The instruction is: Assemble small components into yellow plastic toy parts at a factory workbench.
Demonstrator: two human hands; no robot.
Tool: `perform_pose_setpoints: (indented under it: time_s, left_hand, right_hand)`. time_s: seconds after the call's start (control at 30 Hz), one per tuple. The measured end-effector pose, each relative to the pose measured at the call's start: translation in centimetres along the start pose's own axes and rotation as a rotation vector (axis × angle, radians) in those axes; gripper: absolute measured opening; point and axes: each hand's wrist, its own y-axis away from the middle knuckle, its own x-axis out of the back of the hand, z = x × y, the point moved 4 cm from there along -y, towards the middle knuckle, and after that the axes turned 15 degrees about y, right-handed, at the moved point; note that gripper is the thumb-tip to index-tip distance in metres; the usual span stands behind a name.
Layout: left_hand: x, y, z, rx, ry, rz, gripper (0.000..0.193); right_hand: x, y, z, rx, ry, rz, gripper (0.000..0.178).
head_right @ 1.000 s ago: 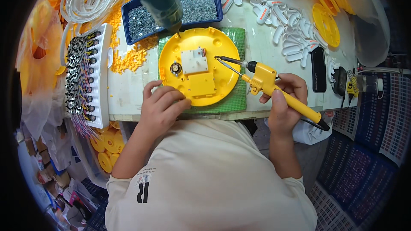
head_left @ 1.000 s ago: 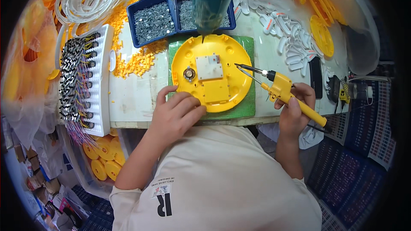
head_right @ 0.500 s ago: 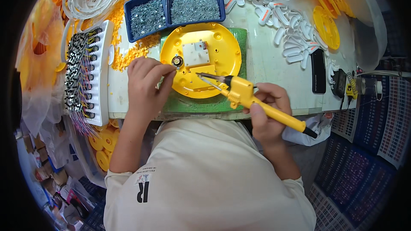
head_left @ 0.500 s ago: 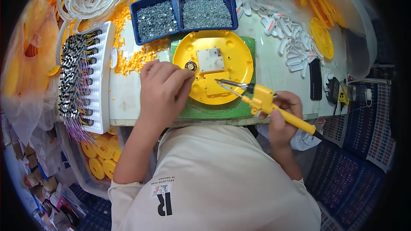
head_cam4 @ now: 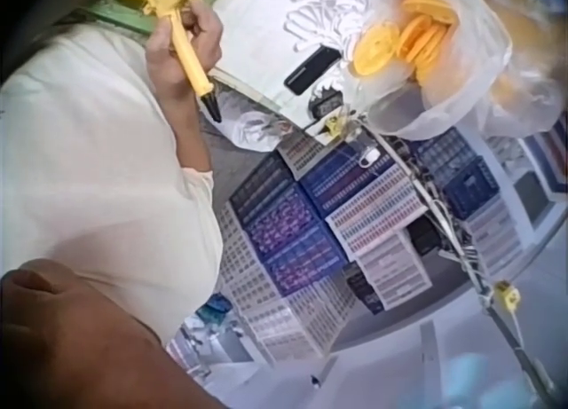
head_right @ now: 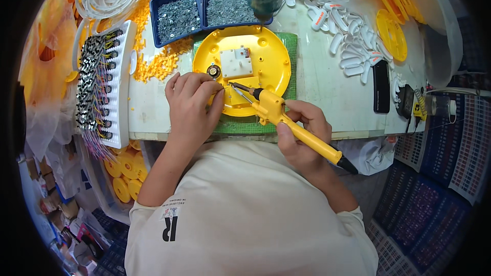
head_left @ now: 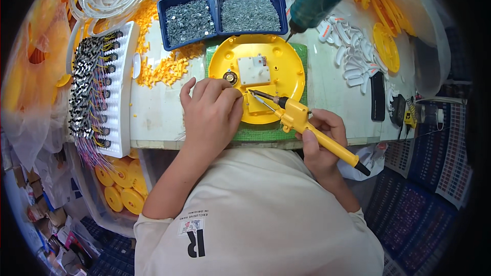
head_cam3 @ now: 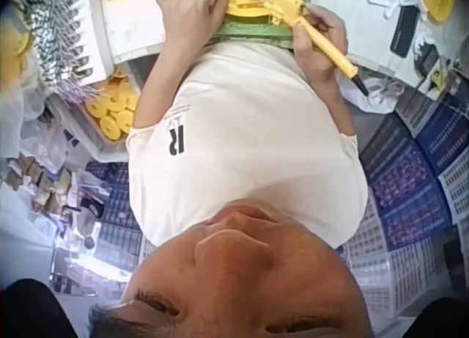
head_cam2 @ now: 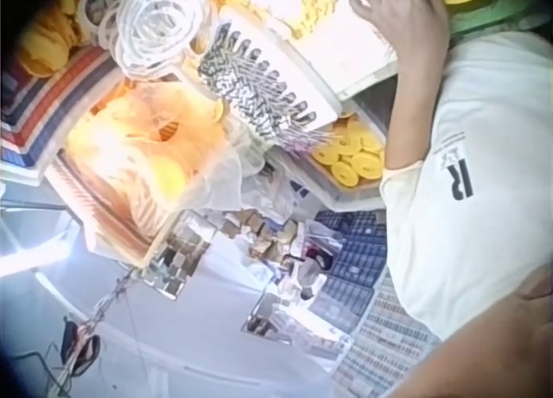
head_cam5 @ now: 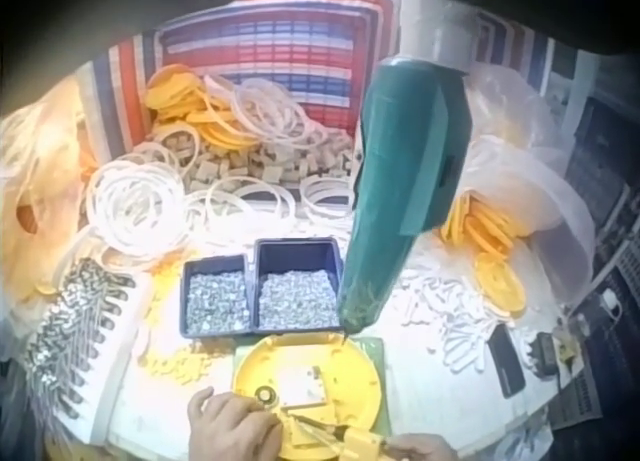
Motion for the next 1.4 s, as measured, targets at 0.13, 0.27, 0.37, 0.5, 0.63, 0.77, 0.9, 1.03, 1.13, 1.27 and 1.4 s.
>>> perform_pose_setpoints:
  time_s: [0.13,0.27,0.37,0.5,0.63,0.77,0.9,1.03,1.13,1.27,1.4]
  left_hand:
    - [-0.2,0.0,-0.2,0.005,-0.001,0.027,0.013]
    - [-0.3,0.0,-0.3,0.012,0.002,0.040,0.013]
    - [-0.3,0.0,-0.3,0.014,0.002,0.040,0.013]
    - [-0.3,-0.1,-0.3,0.015,0.010,0.042,0.013]
    - [-0.4,-0.1,-0.4,0.028,0.027,0.038,0.013]
    - [-0.3,-0.1,-0.4,0.027,0.014,0.036,0.013]
    - [-0.4,0.0,-0.4,0.024,0.010,0.033,0.012]
    - [-0.2,-0.2,-0.3,0.019,-0.002,0.038,0.012]
    - [-0.4,-0.1,-0.3,0.022,-0.007,0.039,0.012]
    - [-0.3,-0.1,-0.3,0.021,-0.004,0.041,0.011]
    - [-0.4,0.0,-0.4,0.029,0.004,0.032,0.011]
  right_hand:
    - [-0.3,-0.4,-0.2,0.002,0.064,0.089,0.040]
    - [-0.5,-0.4,-0.3,0.003,0.072,0.066,0.040]
    - [-0.5,-0.5,-0.2,0.041,0.110,0.076,0.040]
    - [-0.7,-0.8,-0.2,0.093,0.140,0.063,0.041]
    - [-0.3,-1.3,-1.7,0.231,0.250,0.037,0.038]
    - [0.0,-1.7,-2.9,0.346,0.361,-0.017,0.035]
    - [-0.2,-1.6,-2.4,0.333,0.287,-0.020,0.033]
    - [-0.2,-1.5,-2.5,0.334,0.299,-0.006,0.038]
    - [0.0,-1.3,-2.4,0.315,0.289,0.008,0.045]
    - [0.1,-1.0,-2.1,0.292,0.246,0.030,0.048]
    - [0.2,-0.8,-1.9,0.270,0.233,0.029,0.047]
